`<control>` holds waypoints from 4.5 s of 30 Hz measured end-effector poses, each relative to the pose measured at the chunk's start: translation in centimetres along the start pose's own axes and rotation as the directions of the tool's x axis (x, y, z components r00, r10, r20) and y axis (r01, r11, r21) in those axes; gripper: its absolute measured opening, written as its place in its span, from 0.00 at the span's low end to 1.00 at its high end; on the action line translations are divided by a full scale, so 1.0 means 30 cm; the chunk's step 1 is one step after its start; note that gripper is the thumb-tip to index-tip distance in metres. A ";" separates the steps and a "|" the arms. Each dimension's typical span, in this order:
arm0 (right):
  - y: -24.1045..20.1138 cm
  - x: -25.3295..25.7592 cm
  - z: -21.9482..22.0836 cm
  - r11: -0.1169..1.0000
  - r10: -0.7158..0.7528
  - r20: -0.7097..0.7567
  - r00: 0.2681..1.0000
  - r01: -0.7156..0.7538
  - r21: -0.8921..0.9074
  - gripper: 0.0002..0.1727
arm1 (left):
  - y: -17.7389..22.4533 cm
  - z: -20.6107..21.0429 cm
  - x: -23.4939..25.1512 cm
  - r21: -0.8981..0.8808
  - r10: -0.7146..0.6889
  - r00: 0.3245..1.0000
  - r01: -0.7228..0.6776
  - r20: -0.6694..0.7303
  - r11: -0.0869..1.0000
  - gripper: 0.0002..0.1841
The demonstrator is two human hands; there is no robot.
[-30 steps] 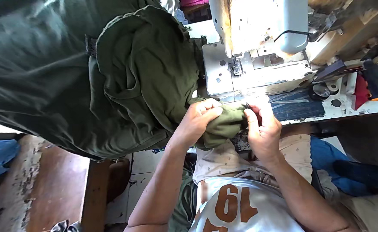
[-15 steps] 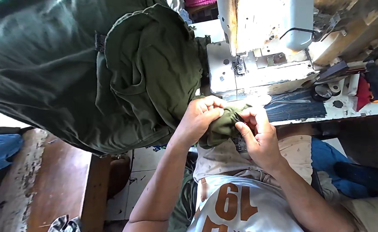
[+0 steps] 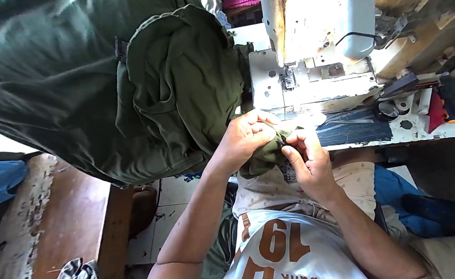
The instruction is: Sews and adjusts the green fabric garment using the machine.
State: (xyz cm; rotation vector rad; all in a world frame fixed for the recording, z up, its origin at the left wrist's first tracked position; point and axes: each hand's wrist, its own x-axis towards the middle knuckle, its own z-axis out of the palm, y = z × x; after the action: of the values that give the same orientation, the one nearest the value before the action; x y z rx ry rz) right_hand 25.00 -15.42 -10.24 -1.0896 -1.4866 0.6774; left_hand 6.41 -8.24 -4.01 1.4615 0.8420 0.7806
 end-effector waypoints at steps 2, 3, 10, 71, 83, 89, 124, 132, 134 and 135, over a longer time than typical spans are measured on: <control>-0.002 0.002 0.000 0.999 -0.025 -0.006 1.000 0.025 -0.024 0.09 | 0.001 0.000 0.001 0.011 0.001 1.000 -0.001 -0.005 1.000 0.15; -0.002 0.002 0.001 0.999 -0.035 -0.007 0.999 0.035 -0.038 0.09 | 0.002 0.001 0.002 0.018 0.004 1.000 -0.004 -0.010 1.000 0.15; -0.004 0.010 -0.005 0.995 -0.047 0.001 0.999 0.047 -0.082 0.09 | 0.012 -0.001 0.005 0.108 0.060 0.998 -0.060 0.005 0.992 0.17; 0.108 0.060 -0.082 0.829 0.375 -0.016 0.927 -0.328 0.453 0.17 | 0.060 -0.129 0.504 0.805 0.254 0.965 -0.204 0.069 0.557 0.09; 0.110 0.140 -0.069 0.797 0.410 -0.092 0.908 -0.307 0.520 0.11 | 0.069 -0.111 0.626 0.707 0.377 0.925 -0.293 0.039 0.644 0.17; 0.085 0.109 -0.044 0.828 0.377 -0.102 0.920 -0.286 0.483 0.10 | 0.047 -0.125 0.618 0.545 0.389 0.921 -0.344 0.036 0.765 0.12; 0.107 0.110 -0.029 0.873 0.320 -0.146 0.936 -0.232 0.429 0.10 | 0.003 -0.118 0.612 0.609 0.476 0.879 -0.370 -0.015 0.702 0.07; 0.095 0.082 -0.020 0.893 0.279 -0.097 0.955 -0.221 0.392 0.08 | -0.008 -0.126 0.610 0.635 0.475 0.880 -0.375 0.013 0.676 0.09; 0.089 0.061 -0.023 0.917 0.237 -0.054 0.970 -0.204 0.343 0.08 | -0.001 -0.126 0.583 0.695 0.448 0.894 -0.315 -0.011 0.646 0.12; 0.087 0.049 -0.024 0.922 0.222 -0.029 0.975 -0.201 0.331 0.08 | 0.008 -0.122 0.557 0.722 0.433 0.901 -0.276 -0.036 0.635 0.15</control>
State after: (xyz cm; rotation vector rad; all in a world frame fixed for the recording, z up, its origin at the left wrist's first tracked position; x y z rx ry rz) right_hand 26.45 -13.13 -11.71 -1.0105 -1.1577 0.9922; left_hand 11.80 8.00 -3.74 2.3255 1.0966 0.9754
